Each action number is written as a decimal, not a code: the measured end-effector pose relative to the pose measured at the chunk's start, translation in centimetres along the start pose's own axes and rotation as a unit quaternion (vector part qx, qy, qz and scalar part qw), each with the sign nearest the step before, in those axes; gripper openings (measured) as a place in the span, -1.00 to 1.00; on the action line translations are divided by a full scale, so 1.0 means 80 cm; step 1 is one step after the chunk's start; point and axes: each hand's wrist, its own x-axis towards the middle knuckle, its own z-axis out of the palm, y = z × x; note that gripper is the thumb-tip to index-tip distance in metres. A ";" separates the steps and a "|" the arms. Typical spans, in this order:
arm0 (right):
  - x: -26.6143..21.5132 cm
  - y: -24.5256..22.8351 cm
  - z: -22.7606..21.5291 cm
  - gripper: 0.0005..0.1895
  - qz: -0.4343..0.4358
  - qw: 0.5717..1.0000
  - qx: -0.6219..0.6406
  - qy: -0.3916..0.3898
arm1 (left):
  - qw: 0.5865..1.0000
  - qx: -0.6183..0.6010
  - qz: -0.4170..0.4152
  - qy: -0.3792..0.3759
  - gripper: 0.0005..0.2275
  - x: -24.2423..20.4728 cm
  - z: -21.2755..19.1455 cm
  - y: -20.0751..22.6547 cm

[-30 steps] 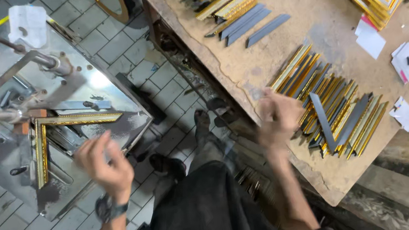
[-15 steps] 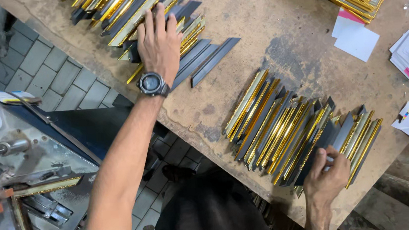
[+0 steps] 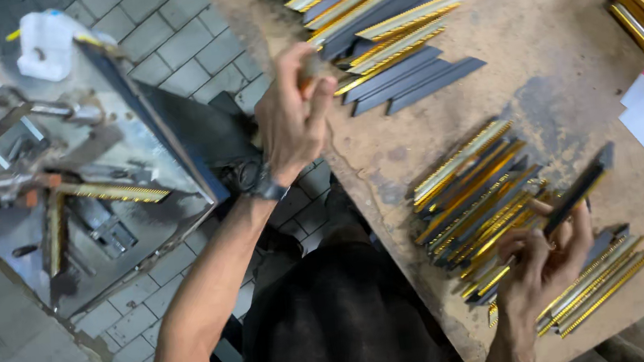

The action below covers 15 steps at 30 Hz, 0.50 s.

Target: The person assembles picture frames by placing gold-trimmed frame pieces into a metal corner-joining machine, pressing the handles to join the corners, and stacking the completed frames on a nearby table. The person repeats this process with multiple frame pieces throughout the clip.

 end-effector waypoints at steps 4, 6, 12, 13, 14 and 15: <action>-0.024 -0.032 0.111 -0.60 0.017 0.991 0.075 -0.106 | 0.810 -0.496 -0.292 0.113 -0.68 -0.074 -0.139 -0.021; -0.059 -0.045 0.149 -0.68 0.083 0.971 0.154 -0.165 | 0.751 -0.562 -0.314 0.145 -0.74 -0.136 -0.195 -0.021; -0.118 -0.063 0.199 -0.81 0.230 0.908 0.296 -0.187 | 0.821 -0.420 -0.379 0.077 -0.63 -0.206 -0.211 -0.024; -0.131 -0.064 0.190 -0.79 0.244 0.904 0.302 -0.177 | 0.815 -0.427 -0.388 0.054 -0.64 -0.214 -0.210 -0.024; -0.126 -0.059 0.184 -0.76 0.259 0.900 0.308 -0.167 | 0.809 -0.433 -0.396 0.031 -0.65 -0.219 -0.206 -0.022; -0.123 -0.053 0.174 -0.71 0.237 0.920 0.274 -0.150 | 0.818 -0.424 -0.389 0.017 -0.66 -0.223 -0.202 -0.021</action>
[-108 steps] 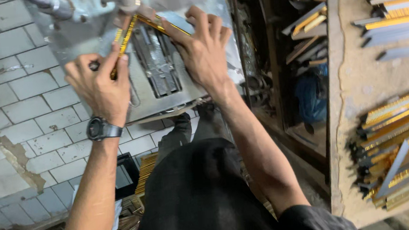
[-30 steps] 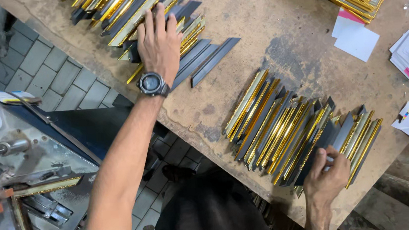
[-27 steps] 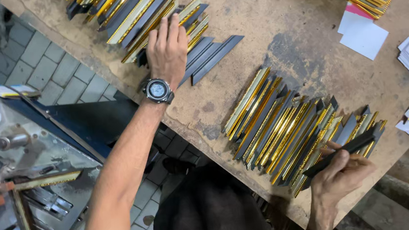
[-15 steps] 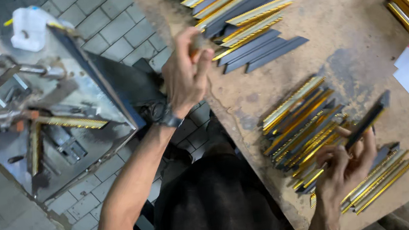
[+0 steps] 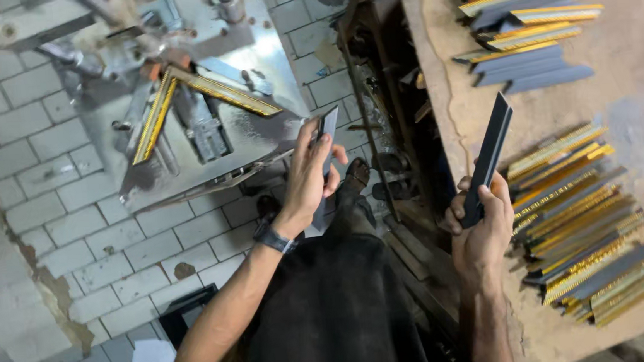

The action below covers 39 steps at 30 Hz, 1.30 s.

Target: The person assembles picture frames by placing gold-trimmed frame pieces into a metal corner-joining machine, pressing the handles to join the corners, and stacking the completed frames on a nearby table. The person repeats this process with multiple frame pieces throughout the clip.

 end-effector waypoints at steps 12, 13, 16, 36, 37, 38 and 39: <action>0.104 -0.035 -0.139 -0.35 -0.179 0.921 -0.291 0.190 | 0.938 0.266 -0.083 -0.204 -0.67 0.032 0.136 -0.034; 0.107 -0.041 -0.151 -0.34 -0.161 0.937 -0.237 0.202 | 0.931 0.290 -0.077 -0.210 -0.66 0.041 0.157 -0.032; 0.070 -0.049 -0.203 -0.43 -0.166 0.886 -0.317 0.294 | 0.928 0.298 -0.061 -0.216 -0.66 0.053 0.203 -0.031; 0.068 -0.085 -0.253 -0.70 -0.180 0.662 -0.693 0.223 | 0.368 0.587 0.574 -0.436 -0.70 0.134 0.371 -0.058; 0.066 -0.087 -0.251 -0.70 -0.174 0.659 -0.698 0.217 | 0.366 0.580 0.579 -0.441 -0.70 0.134 0.369 -0.061; 0.066 -0.088 -0.250 -0.70 -0.172 0.664 -0.694 0.218 | 0.363 0.572 0.585 -0.446 -0.70 0.134 0.368 -0.064; 0.064 -0.090 -0.250 -0.70 -0.170 0.669 -0.689 0.220 | 0.363 0.573 0.587 -0.442 -0.70 0.134 0.367 -0.066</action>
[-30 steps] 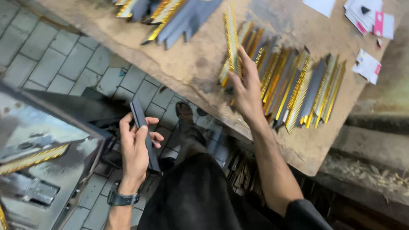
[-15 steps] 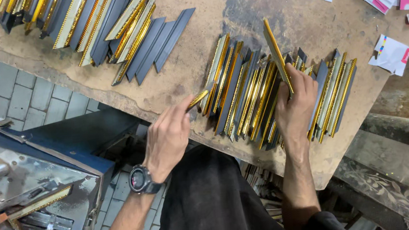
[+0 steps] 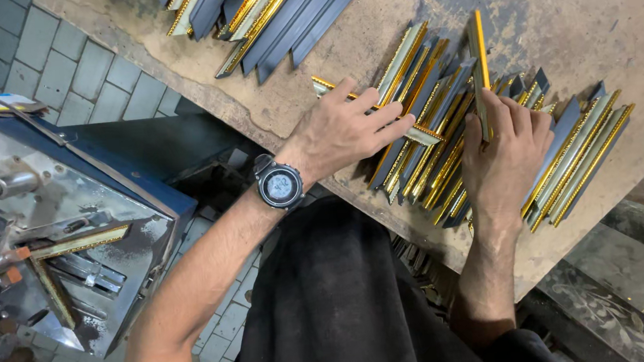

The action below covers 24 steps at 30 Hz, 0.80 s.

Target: The person assembles picture frames by placing gold-trimmed frame pieces into a metal corner-joining machine, pressing the handles to join the corners, and stacking the completed frames on a nearby table. The person repeats this process with multiple frame pieces throughout the clip.

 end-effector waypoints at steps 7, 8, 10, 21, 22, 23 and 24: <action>-0.001 0.012 0.009 -0.62 0.021 1.000 -0.001 -0.022 | 1.000 -0.002 0.006 0.012 -0.72 0.003 0.001 -0.008; -0.001 0.013 0.009 -0.62 0.023 0.999 -0.010 -0.020 | 1.000 -0.004 0.007 0.013 -0.73 0.004 0.000 -0.007; 0.004 0.013 0.005 -0.61 0.025 0.999 -0.026 -0.014 | 1.000 -0.007 0.011 0.013 -0.75 0.005 -0.004 -0.010; 0.012 -0.070 -0.034 -0.50 -0.027 0.968 0.203 -0.144 | 0.997 -0.066 0.046 0.016 -0.89 0.026 -0.017 -0.009; 0.013 -0.075 -0.035 -0.55 -0.020 0.968 0.203 -0.147 | 0.996 -0.073 0.040 0.035 -0.88 0.031 -0.019 -0.012; 0.012 -0.079 -0.034 -0.59 0.016 0.963 0.219 -0.159 | 0.995 -0.080 0.029 0.051 -0.86 0.031 -0.022 -0.014; 0.011 -0.081 -0.032 -0.63 0.052 0.955 0.235 -0.171 | 0.997 -0.043 0.020 0.062 -0.83 0.030 -0.026 -0.021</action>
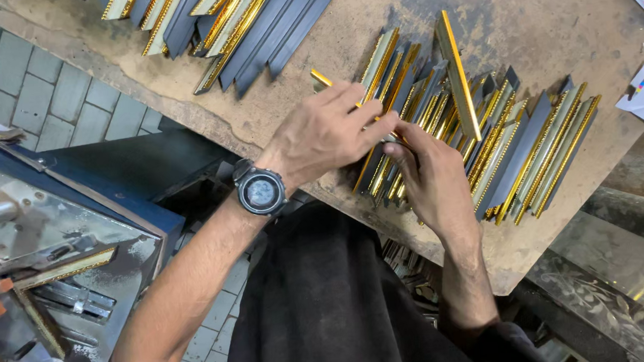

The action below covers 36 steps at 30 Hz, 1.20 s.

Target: The person assembles picture frames by placing gold-trimmed frame pieces into a metal corner-joining machine, pressing the handles to join the corners, and stacking the completed frames on a nearby table. The person repeats this process with multiple frame pieces throughout the clip.

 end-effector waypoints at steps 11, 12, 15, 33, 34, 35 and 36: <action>-0.018 0.045 -0.010 -0.73 0.102 0.989 0.041 0.099 | 0.961 0.022 -0.274 0.021 -0.87 -0.071 0.015 -0.062; -0.020 0.045 -0.009 -0.74 0.107 0.989 0.048 0.094 | 0.957 0.048 -0.284 0.019 -0.78 -0.071 0.021 -0.064; -0.019 0.047 0.000 -0.60 0.026 0.990 0.083 0.109 | 0.940 0.128 -0.316 -0.015 -0.58 -0.063 0.040 -0.074; -0.014 0.016 0.063 -0.63 0.090 0.786 0.611 0.032 | 0.527 -0.619 -0.548 0.194 -0.78 -0.070 0.009 0.032; -0.014 0.008 0.067 -0.61 0.095 0.780 0.618 0.024 | 0.524 -0.634 -0.532 0.200 -0.78 -0.068 0.010 0.047; -0.011 -0.001 0.076 -0.60 0.090 0.799 0.594 0.029 | 0.523 -0.648 -0.514 0.207 -0.78 -0.068 0.009 0.055; -0.008 -0.009 0.084 -0.59 0.084 0.817 0.570 0.034 | 0.538 -0.628 -0.516 0.221 -0.76 -0.069 0.010 0.061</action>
